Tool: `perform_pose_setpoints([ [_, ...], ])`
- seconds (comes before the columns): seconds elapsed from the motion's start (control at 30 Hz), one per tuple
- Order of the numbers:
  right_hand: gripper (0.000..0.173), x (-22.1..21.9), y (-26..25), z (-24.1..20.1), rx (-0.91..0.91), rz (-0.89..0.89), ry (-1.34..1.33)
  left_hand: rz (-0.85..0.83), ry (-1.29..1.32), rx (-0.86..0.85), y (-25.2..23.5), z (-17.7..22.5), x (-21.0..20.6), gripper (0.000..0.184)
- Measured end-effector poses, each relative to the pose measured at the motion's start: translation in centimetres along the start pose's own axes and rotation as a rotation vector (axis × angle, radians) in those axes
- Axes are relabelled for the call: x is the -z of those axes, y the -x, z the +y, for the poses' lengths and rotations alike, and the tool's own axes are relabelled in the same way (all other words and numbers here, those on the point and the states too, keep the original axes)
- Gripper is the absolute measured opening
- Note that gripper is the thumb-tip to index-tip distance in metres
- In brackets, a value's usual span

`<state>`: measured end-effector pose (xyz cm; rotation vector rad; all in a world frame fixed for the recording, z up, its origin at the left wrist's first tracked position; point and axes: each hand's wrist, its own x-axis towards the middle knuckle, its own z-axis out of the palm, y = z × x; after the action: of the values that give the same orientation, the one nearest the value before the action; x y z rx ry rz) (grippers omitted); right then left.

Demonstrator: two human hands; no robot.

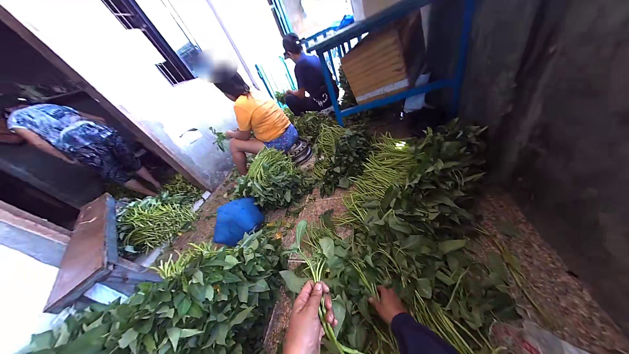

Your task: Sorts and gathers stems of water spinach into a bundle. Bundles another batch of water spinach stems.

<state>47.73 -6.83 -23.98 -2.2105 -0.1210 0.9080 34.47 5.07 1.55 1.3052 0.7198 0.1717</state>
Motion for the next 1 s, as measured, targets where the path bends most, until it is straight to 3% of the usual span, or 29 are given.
perform_pose_setpoints([
  [0.13,0.044,0.5,-1.0,0.0,0.001,-0.123,-0.018,0.041,0.014,-0.018,-0.3,0.0,0.3,0.030],
  [0.27,0.062,0.3,-0.6,-0.3,0.028,-0.013,-0.312,0.069,0.072,-0.060,0.8,0.7,0.1,0.030],
  [0.47,0.069,-1.2,-1.6,-2.3,-0.085,0.013,0.038,-0.001,0.254,-0.161,4.0,2.7,1.1,0.029],
  [0.6,0.067,-1.2,-3.0,-2.2,-0.060,0.078,-0.042,0.043,0.283,-0.128,3.4,2.9,1.8,0.028],
  [0.73,0.051,4.0,-0.7,-2.6,0.026,0.062,-0.243,0.066,0.292,-0.107,2.7,3.0,1.5,0.026],
  [0.87,0.048,9.9,5.5,-1.9,0.049,0.055,-0.305,0.054,0.272,-0.098,2.8,2.6,0.2,0.026],
  [1.0,0.048,13.1,10.6,-1.6,0.126,0.018,-0.501,0.065,0.206,-0.101,2.4,2.1,-1.1,0.024],
])
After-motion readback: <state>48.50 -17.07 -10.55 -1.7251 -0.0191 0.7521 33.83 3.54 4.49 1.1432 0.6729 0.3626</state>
